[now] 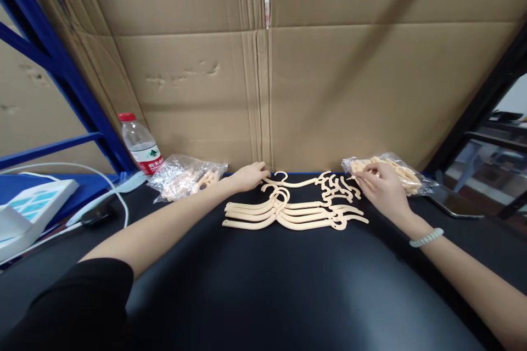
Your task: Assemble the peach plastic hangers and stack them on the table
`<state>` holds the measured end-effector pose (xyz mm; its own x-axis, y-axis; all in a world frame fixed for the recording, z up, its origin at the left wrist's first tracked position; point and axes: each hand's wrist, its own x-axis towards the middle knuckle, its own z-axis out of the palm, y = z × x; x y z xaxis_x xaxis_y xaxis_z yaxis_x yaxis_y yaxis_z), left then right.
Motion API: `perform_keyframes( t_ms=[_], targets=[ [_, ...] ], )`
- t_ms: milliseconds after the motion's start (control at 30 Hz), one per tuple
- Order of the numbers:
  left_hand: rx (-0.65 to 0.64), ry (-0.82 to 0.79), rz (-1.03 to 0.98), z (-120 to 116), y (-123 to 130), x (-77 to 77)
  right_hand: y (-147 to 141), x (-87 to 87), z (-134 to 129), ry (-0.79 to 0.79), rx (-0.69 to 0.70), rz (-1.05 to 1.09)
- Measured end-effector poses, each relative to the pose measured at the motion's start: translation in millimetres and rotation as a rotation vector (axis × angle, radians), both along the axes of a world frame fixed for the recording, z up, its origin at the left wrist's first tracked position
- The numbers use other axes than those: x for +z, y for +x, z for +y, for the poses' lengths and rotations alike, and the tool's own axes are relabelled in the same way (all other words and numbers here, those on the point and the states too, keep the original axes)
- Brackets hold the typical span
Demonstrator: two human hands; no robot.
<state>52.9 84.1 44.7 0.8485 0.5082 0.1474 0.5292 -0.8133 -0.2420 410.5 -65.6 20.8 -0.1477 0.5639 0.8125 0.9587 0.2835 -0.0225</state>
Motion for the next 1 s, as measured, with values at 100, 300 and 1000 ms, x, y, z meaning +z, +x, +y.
perform_keyframes(
  t_ms=[100, 300, 1000],
  targets=[
    [-0.026, 0.024, 0.019, 3.4, 5.3, -2.7, -7.7, 7.4, -6.9, 0.048, 0.006, 0.258],
    [-0.064, 0.064, -0.006, -1.4, 13.7, 3.7, -16.9, 12.8, -10.7, -0.058, 0.055, 0.846],
    [0.075, 0.259, -0.29, -77.4, -21.3, 52.0, -57.2, 25.7, -30.4, -0.28, 0.414, 1.429]
  ],
)
